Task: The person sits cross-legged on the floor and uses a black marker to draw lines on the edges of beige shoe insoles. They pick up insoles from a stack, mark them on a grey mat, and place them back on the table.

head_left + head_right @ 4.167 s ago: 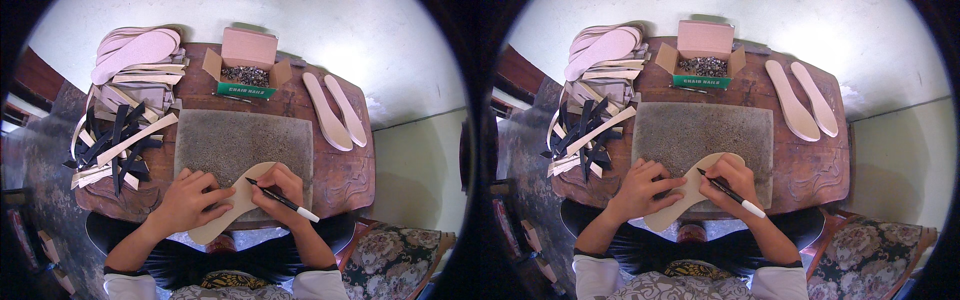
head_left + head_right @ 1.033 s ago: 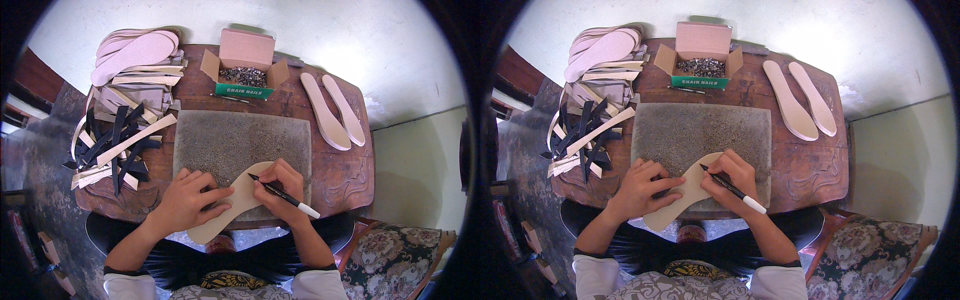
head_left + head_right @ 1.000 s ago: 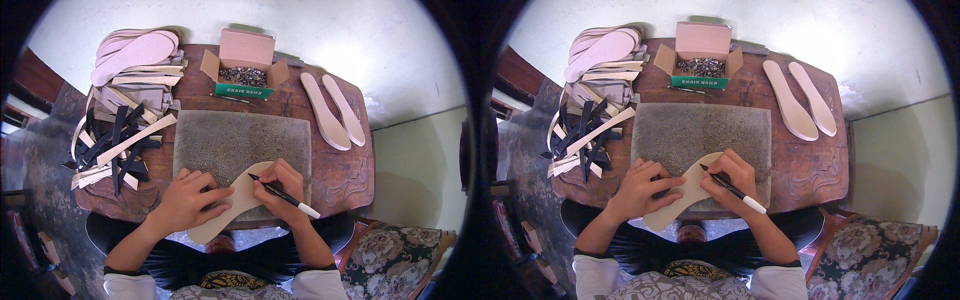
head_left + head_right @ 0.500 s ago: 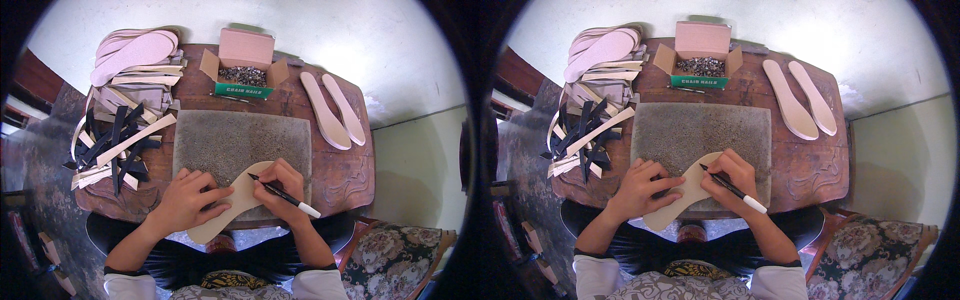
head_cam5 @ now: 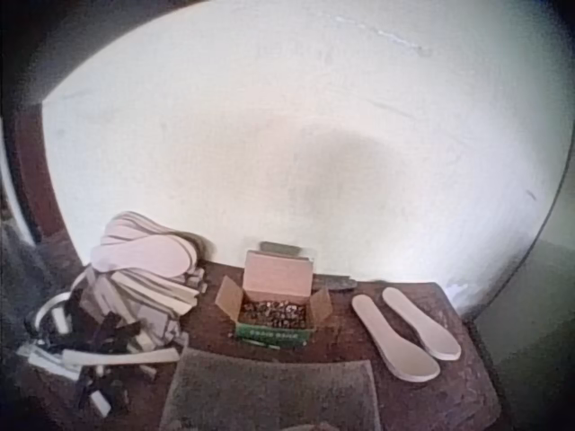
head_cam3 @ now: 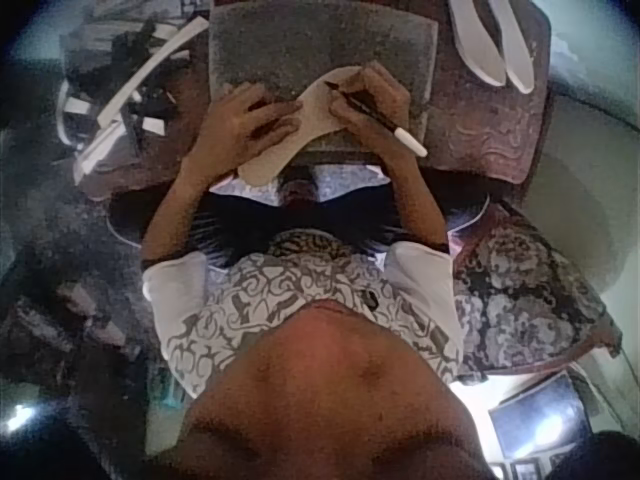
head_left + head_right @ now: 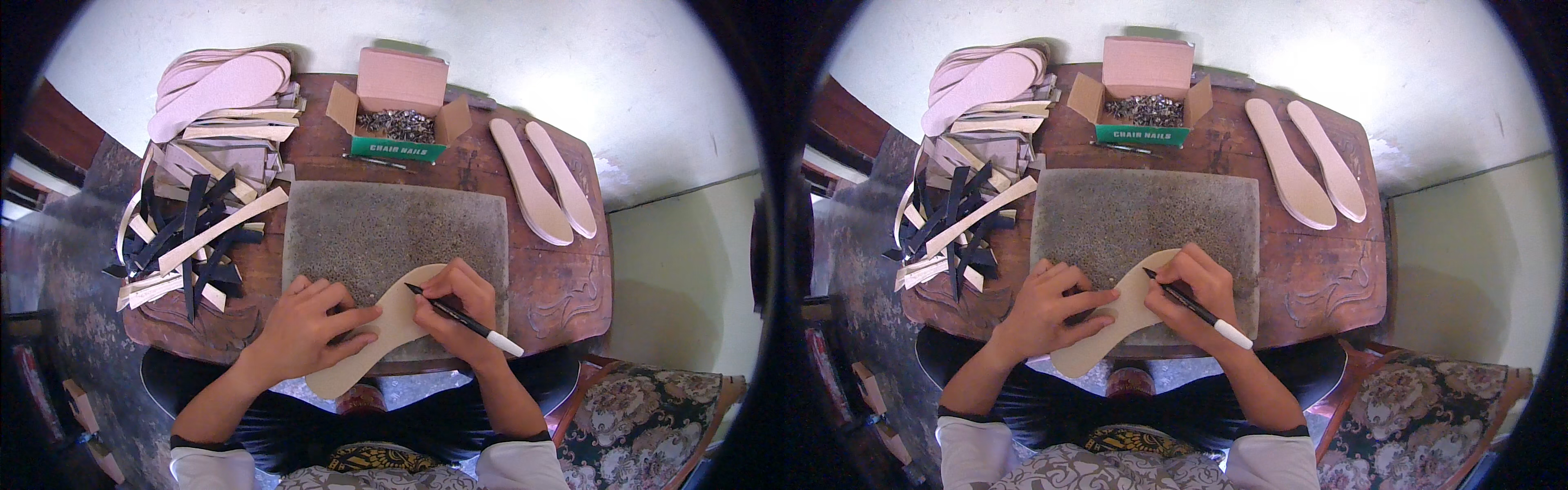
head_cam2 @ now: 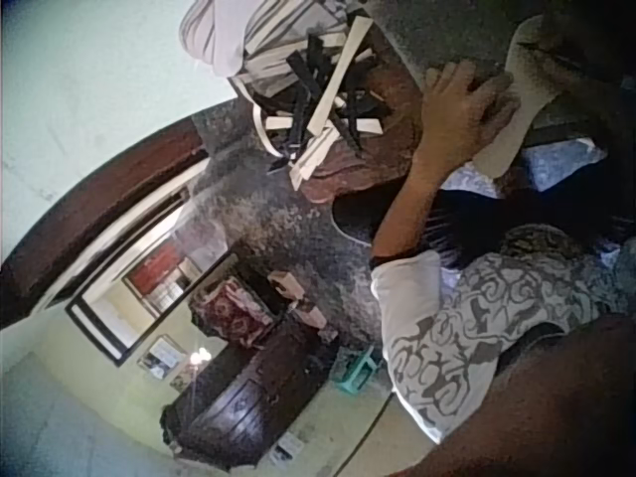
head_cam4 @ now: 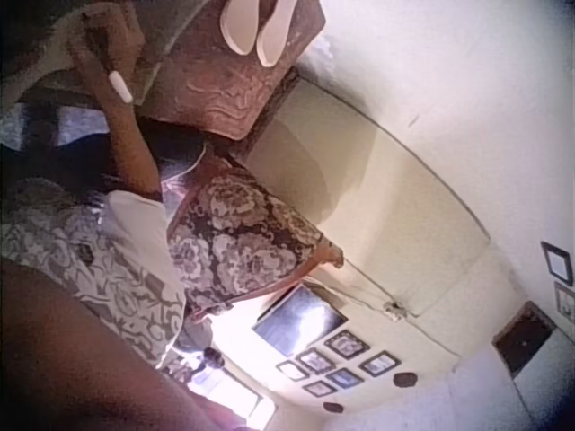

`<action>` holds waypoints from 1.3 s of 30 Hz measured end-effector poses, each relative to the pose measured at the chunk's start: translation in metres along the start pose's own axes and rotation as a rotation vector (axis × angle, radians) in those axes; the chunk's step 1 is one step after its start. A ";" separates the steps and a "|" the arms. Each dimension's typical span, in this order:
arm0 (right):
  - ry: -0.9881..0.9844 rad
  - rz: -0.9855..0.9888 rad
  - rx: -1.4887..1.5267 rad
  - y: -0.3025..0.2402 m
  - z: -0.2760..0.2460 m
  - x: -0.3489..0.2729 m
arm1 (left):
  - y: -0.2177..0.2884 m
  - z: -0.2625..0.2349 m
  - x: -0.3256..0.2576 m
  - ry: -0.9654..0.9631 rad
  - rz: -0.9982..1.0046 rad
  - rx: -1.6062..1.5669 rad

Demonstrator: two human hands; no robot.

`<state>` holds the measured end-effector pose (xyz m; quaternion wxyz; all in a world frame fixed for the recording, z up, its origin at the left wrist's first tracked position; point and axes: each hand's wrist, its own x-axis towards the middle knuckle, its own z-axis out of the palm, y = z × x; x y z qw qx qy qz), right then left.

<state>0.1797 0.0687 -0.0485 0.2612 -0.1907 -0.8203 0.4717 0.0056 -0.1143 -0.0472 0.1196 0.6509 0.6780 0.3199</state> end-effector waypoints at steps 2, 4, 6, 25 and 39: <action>-0.007 0.055 0.081 0.003 -0.003 -0.002 | 0.000 0.000 0.000 0.001 0.004 0.009; 0.033 0.095 0.124 0.008 -0.009 -0.003 | -0.001 -0.001 -0.001 0.002 0.015 0.021; 0.062 0.102 0.146 0.013 -0.013 -0.002 | -0.001 0.000 -0.002 0.003 0.009 0.018; 0.089 0.047 -0.047 0.007 -0.017 -0.001 | 0.002 -0.001 0.001 -0.015 -0.006 0.046; 0.052 0.036 -0.066 0.005 -0.019 0.000 | 0.003 -0.003 0.003 -0.018 -0.020 0.026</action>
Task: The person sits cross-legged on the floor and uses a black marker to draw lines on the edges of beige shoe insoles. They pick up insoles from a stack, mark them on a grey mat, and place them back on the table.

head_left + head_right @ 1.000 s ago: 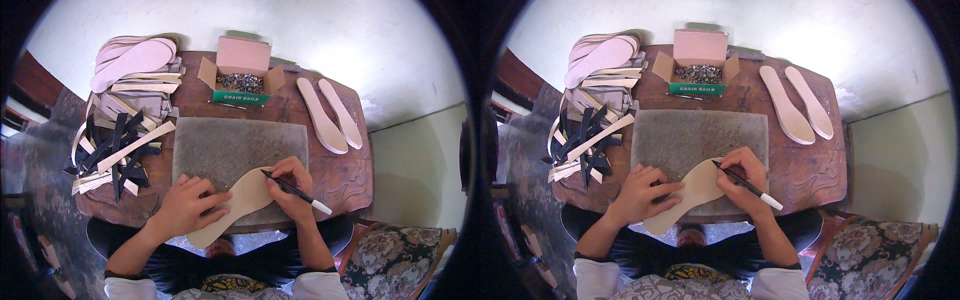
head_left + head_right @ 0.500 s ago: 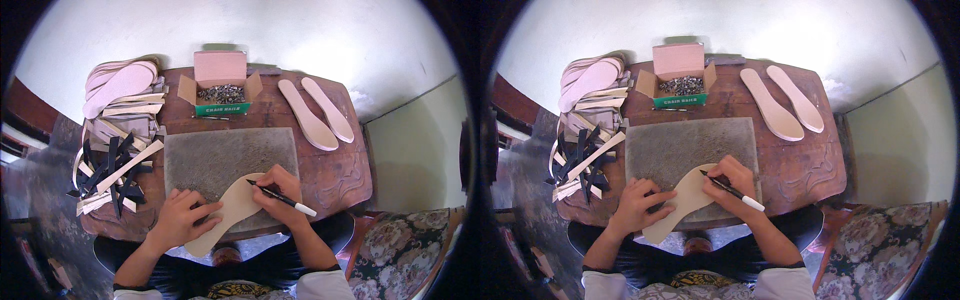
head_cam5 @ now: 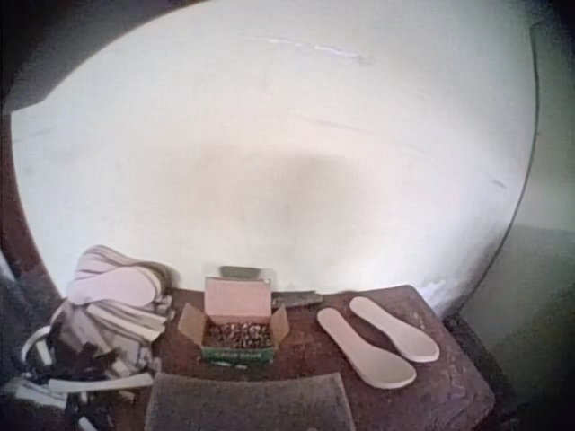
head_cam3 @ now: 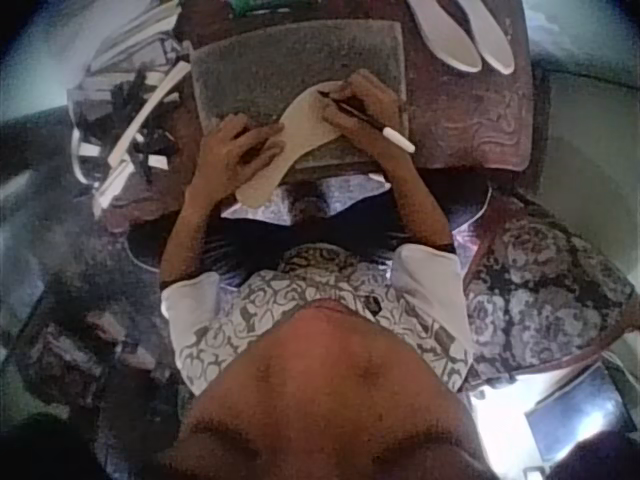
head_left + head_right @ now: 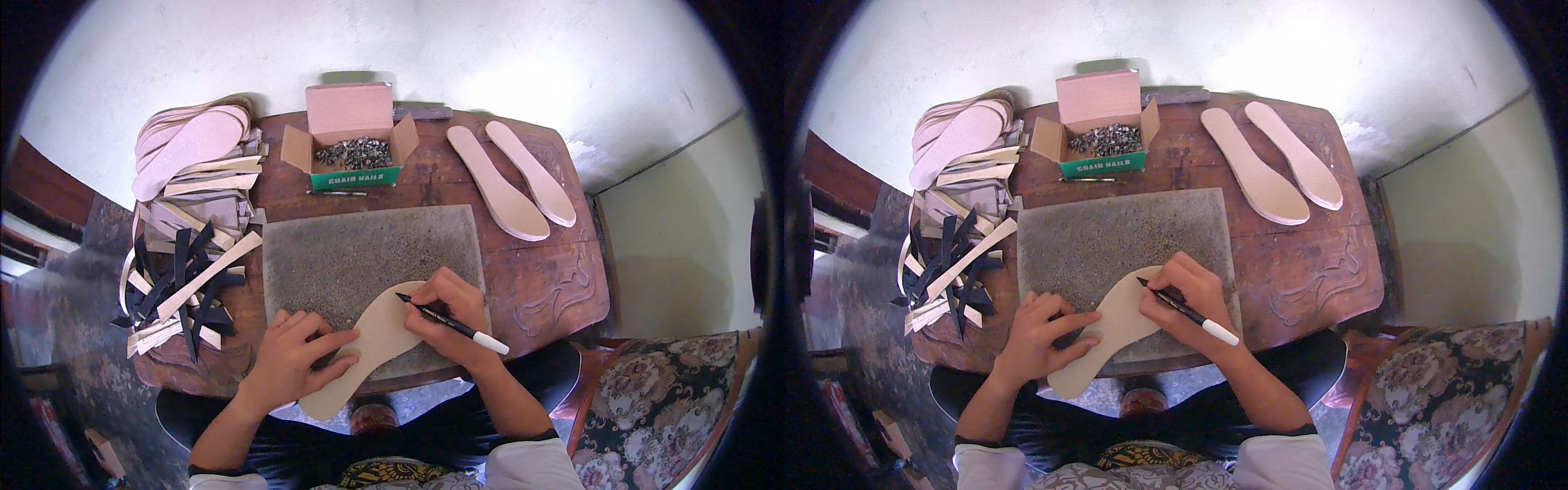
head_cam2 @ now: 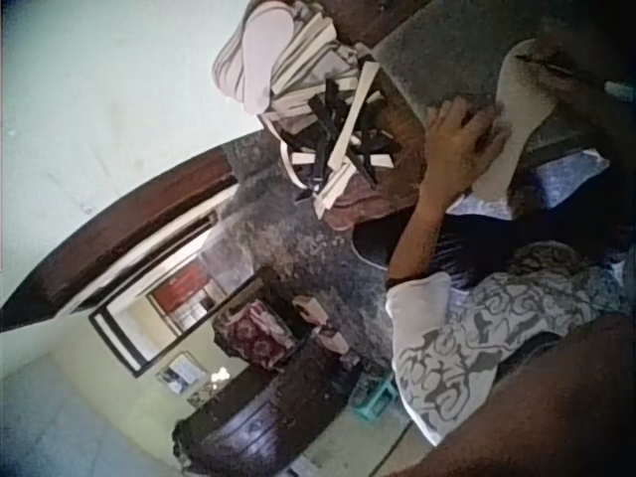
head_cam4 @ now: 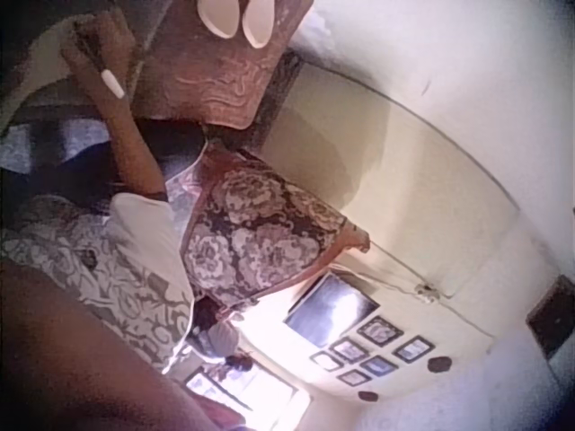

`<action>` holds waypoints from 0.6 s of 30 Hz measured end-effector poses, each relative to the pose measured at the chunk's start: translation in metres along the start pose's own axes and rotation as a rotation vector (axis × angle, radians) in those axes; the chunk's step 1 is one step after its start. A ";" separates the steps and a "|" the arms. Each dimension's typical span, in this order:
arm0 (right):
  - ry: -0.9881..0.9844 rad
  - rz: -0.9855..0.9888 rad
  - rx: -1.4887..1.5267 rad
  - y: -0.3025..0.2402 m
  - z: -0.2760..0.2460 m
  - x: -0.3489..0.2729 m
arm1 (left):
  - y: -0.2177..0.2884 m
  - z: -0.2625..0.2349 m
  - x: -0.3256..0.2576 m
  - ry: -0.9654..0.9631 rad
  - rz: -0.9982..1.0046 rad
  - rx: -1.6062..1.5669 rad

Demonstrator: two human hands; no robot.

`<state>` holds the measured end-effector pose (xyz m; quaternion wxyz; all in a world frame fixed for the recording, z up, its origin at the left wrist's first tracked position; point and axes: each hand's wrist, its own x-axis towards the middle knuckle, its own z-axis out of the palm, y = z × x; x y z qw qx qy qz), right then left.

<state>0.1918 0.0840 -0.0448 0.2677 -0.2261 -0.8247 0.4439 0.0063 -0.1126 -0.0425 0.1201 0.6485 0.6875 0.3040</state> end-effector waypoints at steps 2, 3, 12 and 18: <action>0.001 0.008 0.016 0.002 0.001 -0.001 | 0.000 0.001 0.000 0.003 0.003 0.001; 0.004 -0.005 0.012 0.002 0.002 -0.001 | 0.000 0.001 0.000 0.003 0.002 0.005; -0.006 -0.002 0.016 0.001 0.003 -0.001 | 0.000 0.000 0.000 0.015 0.013 0.008; 0.007 -0.013 0.018 0.001 0.003 0.000 | 0.000 0.000 0.000 0.006 0.007 0.006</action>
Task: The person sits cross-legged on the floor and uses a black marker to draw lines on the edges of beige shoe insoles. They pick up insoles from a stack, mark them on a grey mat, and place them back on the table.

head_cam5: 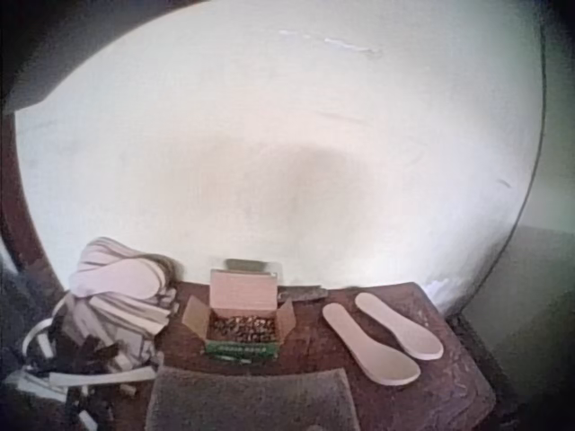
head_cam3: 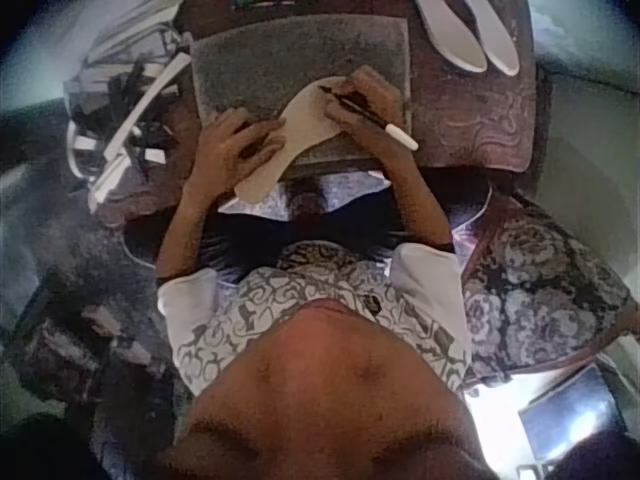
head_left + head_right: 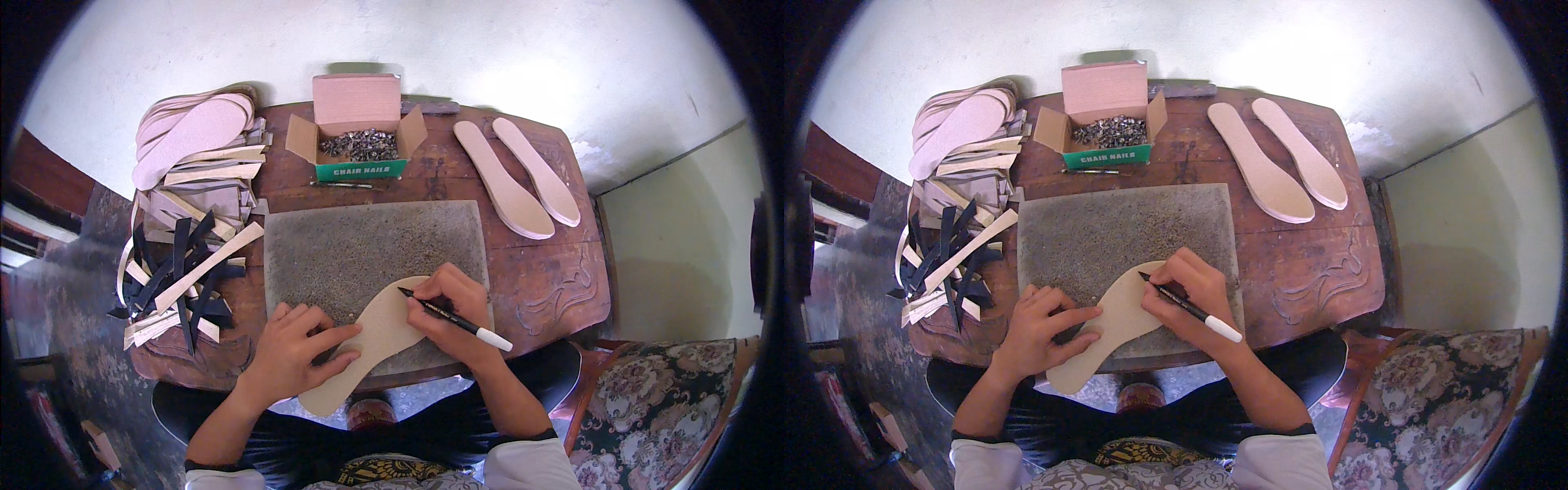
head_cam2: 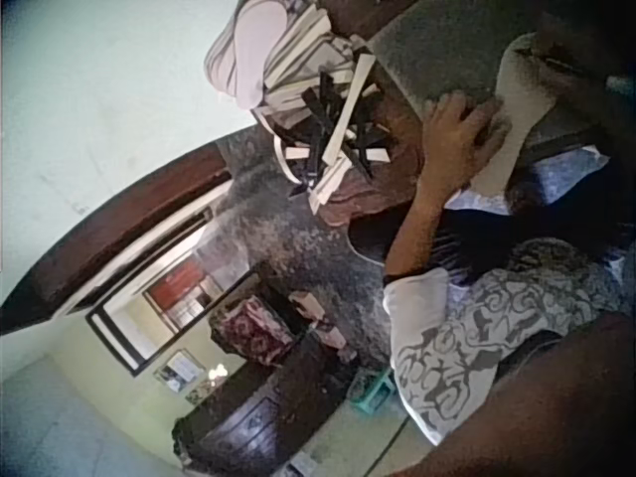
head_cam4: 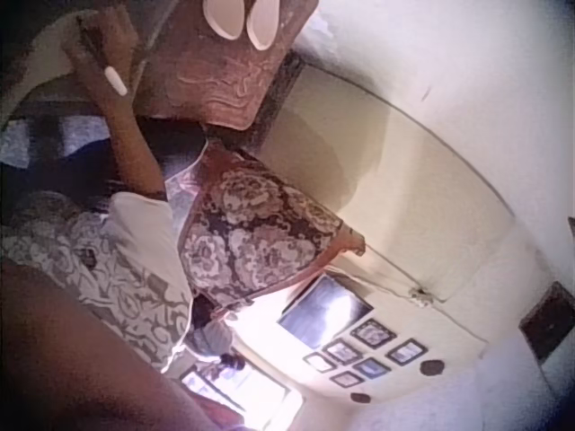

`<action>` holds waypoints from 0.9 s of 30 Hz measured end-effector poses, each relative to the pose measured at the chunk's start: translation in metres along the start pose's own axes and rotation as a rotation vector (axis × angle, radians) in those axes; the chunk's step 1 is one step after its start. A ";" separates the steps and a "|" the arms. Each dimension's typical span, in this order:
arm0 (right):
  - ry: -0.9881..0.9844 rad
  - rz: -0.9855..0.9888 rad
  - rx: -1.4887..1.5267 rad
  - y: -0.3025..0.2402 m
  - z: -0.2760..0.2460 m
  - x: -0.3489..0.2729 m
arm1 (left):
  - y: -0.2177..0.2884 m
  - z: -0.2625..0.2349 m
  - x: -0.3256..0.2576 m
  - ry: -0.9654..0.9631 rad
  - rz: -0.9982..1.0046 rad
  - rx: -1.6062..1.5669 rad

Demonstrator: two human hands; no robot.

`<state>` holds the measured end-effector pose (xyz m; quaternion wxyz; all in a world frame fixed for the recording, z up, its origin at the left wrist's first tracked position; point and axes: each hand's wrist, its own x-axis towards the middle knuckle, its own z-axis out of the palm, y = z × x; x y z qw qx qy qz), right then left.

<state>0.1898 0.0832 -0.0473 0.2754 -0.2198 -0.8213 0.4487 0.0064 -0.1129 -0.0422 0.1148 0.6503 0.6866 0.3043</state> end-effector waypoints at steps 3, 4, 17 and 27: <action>-0.002 0.010 -0.016 0.001 0.000 0.000 | -0.001 0.002 0.000 0.007 0.004 -0.003; -0.003 0.019 -0.019 -0.001 0.000 0.000 | -0.001 0.002 0.000 0.009 0.007 -0.004; 0.000 -0.027 -0.027 0.003 -0.001 0.001 | 0.000 0.001 0.001 0.009 0.003 -0.003; 0.003 -0.007 -0.040 0.000 -0.001 0.002 | 0.000 0.000 0.001 0.008 0.001 0.004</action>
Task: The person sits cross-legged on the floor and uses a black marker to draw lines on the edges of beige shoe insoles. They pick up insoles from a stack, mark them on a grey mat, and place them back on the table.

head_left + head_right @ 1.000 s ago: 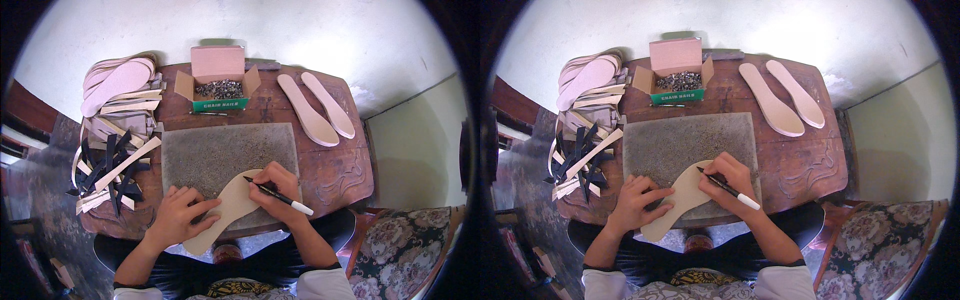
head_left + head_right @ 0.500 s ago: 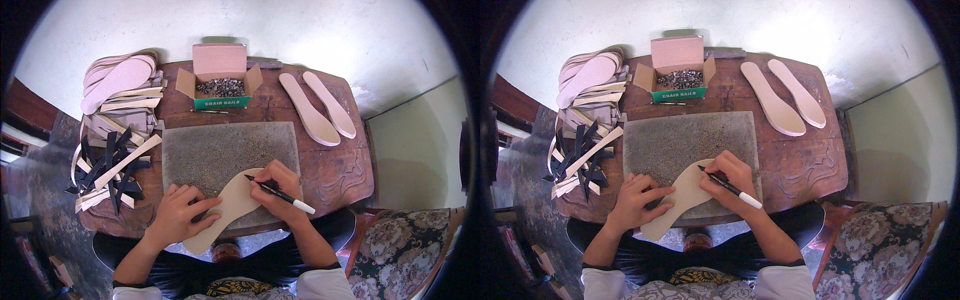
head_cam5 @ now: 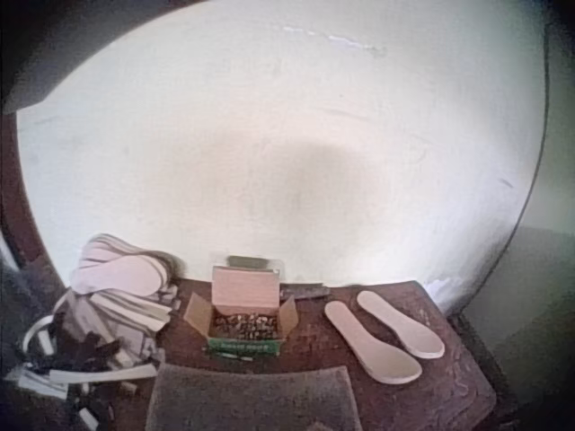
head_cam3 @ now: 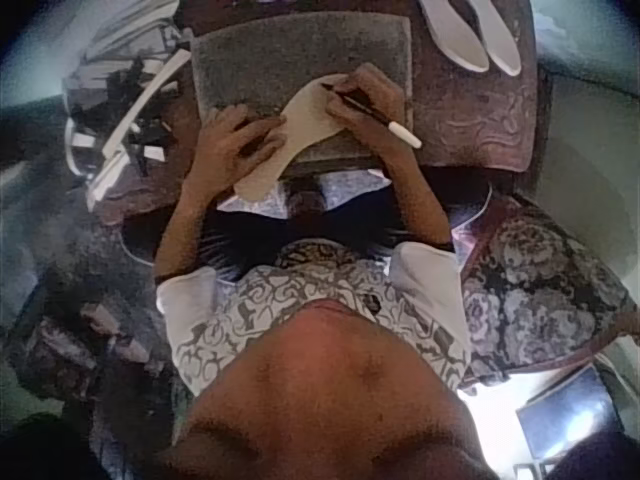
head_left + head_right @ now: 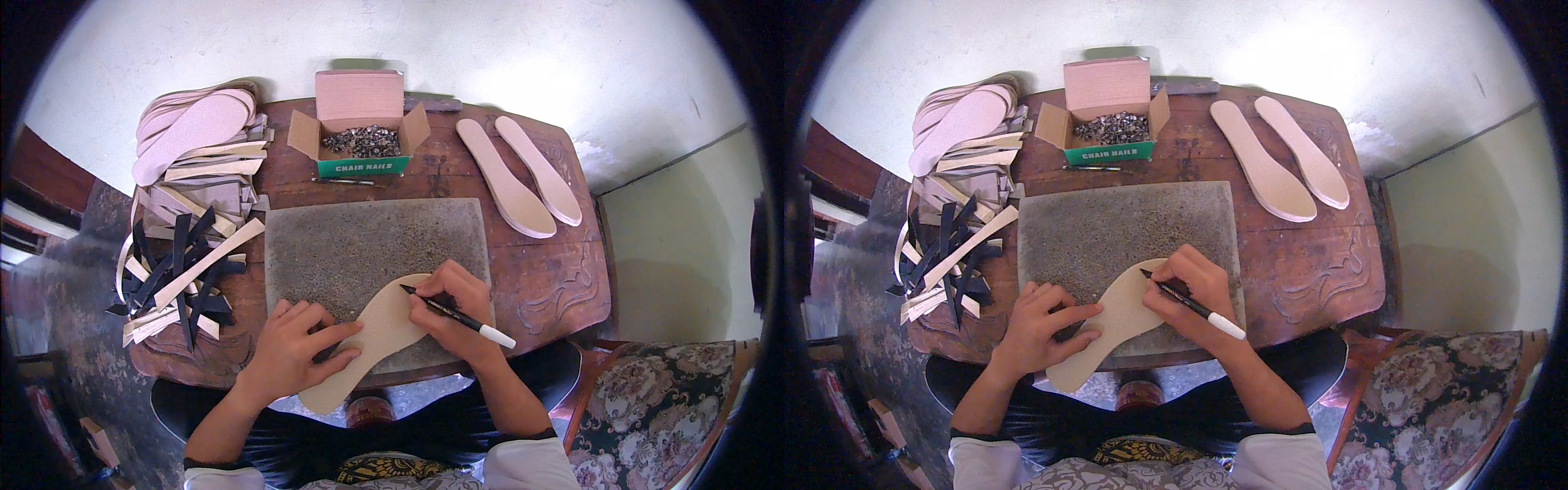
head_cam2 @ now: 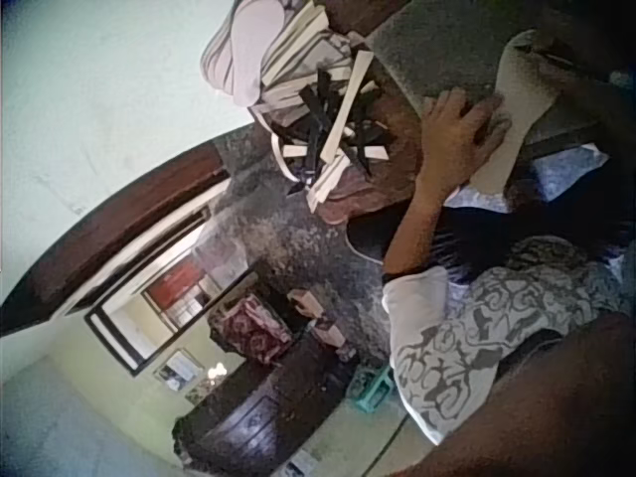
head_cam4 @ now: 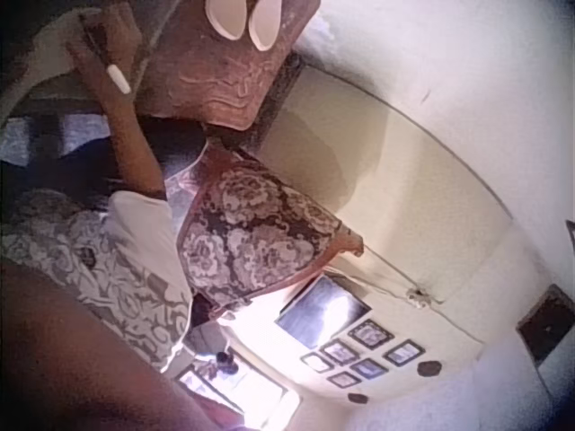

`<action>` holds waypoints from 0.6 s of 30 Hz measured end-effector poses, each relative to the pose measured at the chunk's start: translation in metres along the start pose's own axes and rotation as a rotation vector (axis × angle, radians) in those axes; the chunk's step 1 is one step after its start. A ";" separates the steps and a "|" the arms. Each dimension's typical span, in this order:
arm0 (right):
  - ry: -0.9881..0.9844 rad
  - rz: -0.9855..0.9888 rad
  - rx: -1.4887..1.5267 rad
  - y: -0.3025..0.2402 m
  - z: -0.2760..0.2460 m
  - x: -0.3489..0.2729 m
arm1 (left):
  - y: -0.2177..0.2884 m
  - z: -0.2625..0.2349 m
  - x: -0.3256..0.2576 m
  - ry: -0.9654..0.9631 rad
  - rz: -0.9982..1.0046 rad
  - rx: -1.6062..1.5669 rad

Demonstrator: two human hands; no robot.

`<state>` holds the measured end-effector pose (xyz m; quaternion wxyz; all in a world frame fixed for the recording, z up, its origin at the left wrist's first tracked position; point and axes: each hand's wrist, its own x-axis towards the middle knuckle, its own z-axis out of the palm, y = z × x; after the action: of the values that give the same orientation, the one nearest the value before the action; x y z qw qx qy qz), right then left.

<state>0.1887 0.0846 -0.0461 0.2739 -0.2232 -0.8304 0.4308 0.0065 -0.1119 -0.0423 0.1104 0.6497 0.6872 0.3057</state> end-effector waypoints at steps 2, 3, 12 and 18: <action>0.003 0.009 0.010 0.002 0.000 -0.001 | 0.000 0.000 0.000 -0.002 -0.003 -0.004; 0.001 0.006 0.007 0.002 0.000 -0.001 | 0.000 0.000 0.000 -0.003 -0.003 -0.006; 0.024 -0.010 0.021 0.004 0.001 -0.002 | -0.001 0.001 -0.001 -0.006 -0.003 -0.014; 0.068 0.025 0.053 0.006 0.000 -0.003 | 0.000 -0.001 0.000 -0.007 0.004 0.002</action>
<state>0.1916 0.0863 -0.0512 0.3022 -0.2407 -0.8061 0.4482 0.0062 -0.1125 -0.0420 0.1116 0.6521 0.6859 0.3031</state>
